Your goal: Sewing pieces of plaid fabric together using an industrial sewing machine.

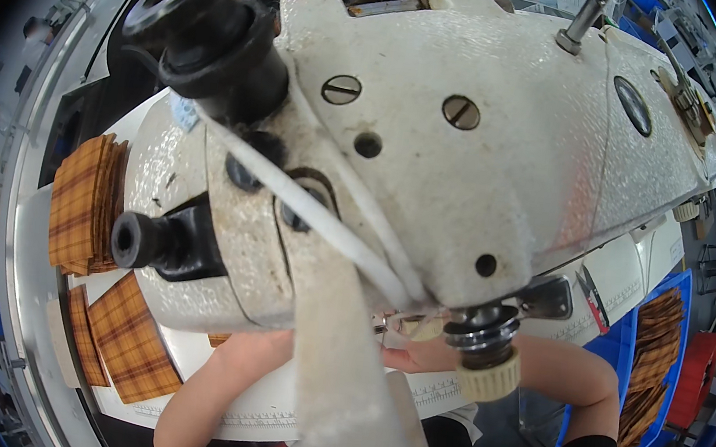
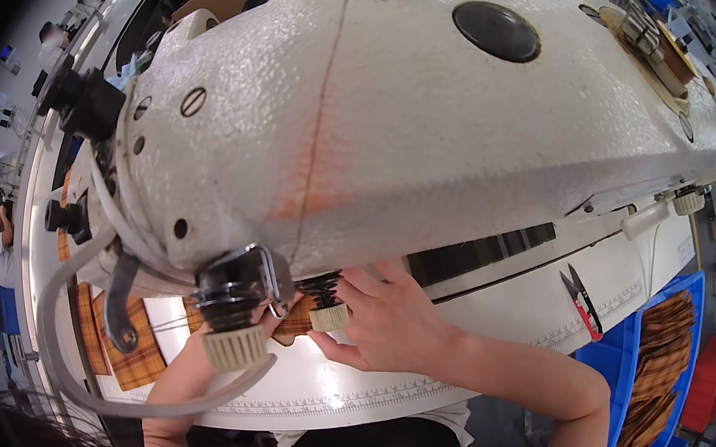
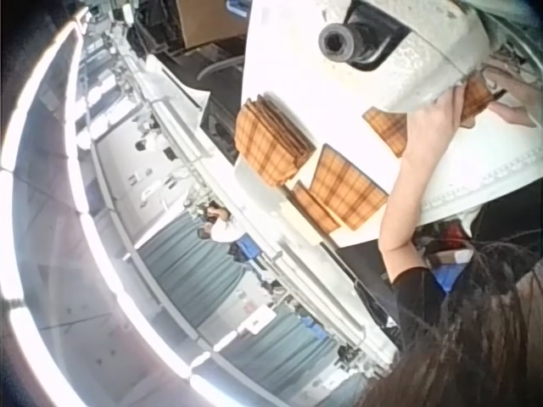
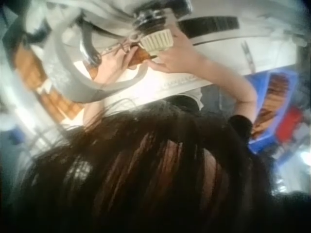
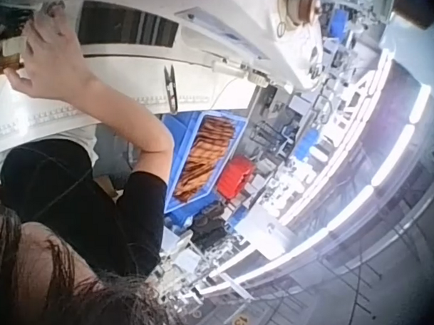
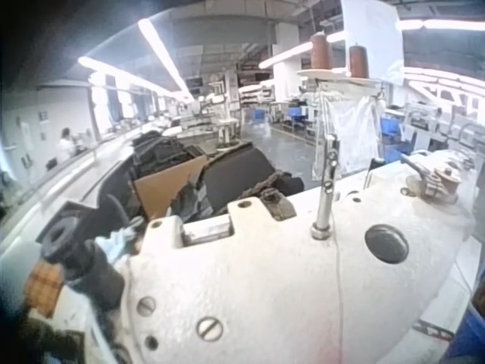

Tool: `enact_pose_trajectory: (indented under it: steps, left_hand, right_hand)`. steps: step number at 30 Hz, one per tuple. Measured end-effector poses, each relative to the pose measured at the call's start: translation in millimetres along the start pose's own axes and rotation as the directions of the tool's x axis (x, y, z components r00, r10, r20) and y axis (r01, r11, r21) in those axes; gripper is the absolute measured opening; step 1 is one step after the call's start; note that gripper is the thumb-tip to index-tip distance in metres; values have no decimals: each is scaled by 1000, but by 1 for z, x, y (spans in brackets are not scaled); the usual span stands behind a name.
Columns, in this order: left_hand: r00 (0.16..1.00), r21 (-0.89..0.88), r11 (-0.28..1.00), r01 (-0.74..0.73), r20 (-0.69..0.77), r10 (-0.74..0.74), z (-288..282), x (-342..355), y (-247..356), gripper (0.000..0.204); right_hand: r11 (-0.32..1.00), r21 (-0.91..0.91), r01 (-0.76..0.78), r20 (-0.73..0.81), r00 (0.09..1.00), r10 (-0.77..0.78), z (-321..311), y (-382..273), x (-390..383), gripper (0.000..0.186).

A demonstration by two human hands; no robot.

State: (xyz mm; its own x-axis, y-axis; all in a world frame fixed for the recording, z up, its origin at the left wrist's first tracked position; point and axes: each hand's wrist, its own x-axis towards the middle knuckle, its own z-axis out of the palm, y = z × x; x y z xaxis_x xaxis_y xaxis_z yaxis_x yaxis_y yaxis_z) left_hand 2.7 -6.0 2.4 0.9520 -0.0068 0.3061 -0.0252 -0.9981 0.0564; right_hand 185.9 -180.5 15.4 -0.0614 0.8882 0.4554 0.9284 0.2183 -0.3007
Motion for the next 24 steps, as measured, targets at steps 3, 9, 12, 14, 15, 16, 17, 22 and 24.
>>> enact_pose_trajectory:
  steps: [3, 9, 12, 14, 15, 16, 17, 22, 24]
  left_hand:
    - [986, 209, 963, -167, 23, 166, -5, -4, -4, 34]
    - [987, 62, 985, -159, 13, 158, -25, 12, 0, 35]
    - [993, 34, 993, -112, -32, 113, -44, 34, 11, 26]
    - [996, -76, 996, -45, -82, 38, -44, 36, 13, 22]
    - [998, -207, 977, 48, -20, -53, -39, 31, 10, 20]
    - [989, -328, 933, 145, 53, -135, -36, 28, 8, 18]
    - [989, -328, 933, 145, 52, -135, -34, 26, 7, 18]
    - [992, -185, 975, 125, 29, -122, -31, 22, 19, 25]
    - [985, -287, 943, 172, 68, -159, -44, 18, 33, 27]
  right_hand:
    - [996, -84, 44, 18, 999, -42, -11, -1, 3, 49]
    - [991, -120, 52, -9, 999, -53, -18, -3, 11, 42]
    - [987, -151, 46, 4, 999, -46, -22, -4, 11, 39]
    - [984, -171, 40, 19, 999, -37, -21, -2, 11, 38]
    - [984, -172, 52, 4, 999, -52, -21, -1, 12, 37]
    - [983, -174, 64, -11, 998, -66, -22, 0, 12, 36]
    - [983, -175, 64, -10, 998, -67, -23, -1, 12, 36]
    - [954, -274, 122, 52, 992, -112, -38, 2, 13, 24]
    - [972, -194, 135, 17, 991, -134, -38, 0, 6, 20]
